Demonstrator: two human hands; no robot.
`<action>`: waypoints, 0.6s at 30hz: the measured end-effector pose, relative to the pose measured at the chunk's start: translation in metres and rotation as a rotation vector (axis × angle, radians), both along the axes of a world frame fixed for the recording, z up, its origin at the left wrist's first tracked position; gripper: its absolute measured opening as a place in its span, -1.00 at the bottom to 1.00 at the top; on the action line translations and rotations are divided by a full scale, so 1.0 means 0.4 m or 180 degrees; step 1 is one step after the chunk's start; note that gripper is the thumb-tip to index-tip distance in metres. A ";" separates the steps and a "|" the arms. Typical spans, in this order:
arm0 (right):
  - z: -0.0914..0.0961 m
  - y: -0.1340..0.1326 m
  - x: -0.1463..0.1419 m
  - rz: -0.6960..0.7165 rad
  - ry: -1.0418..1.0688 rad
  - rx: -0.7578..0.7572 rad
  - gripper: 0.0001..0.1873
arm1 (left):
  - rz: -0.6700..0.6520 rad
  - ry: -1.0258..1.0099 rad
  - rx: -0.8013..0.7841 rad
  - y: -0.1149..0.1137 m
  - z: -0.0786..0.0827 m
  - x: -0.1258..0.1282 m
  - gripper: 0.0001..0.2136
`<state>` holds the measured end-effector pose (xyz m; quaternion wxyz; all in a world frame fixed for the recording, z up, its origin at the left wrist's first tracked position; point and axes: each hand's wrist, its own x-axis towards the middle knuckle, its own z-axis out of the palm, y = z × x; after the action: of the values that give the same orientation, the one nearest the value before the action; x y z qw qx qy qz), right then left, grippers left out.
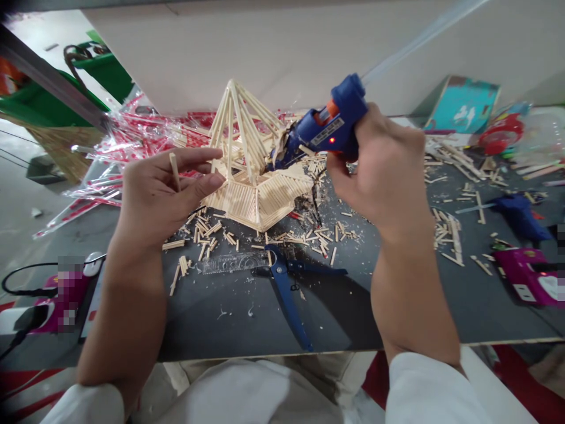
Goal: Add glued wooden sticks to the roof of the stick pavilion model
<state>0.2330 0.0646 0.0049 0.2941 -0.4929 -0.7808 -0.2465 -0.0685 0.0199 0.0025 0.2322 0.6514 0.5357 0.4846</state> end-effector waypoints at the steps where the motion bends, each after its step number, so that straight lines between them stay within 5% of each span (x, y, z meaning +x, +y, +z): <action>1: 0.000 0.000 0.000 0.0009 -0.0004 -0.0011 -0.43 | 0.0006 0.0020 -0.0004 0.000 0.000 0.000 -0.67; 18: -0.002 0.002 -0.009 -0.0154 0.0107 -0.0042 -0.53 | 0.0015 0.0131 -0.0013 -0.002 0.002 -0.001 -0.69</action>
<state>0.2293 0.0653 0.0040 0.2979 -0.5177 -0.7652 -0.2402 -0.0690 0.0189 0.0031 0.2213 0.6595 0.5429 0.4704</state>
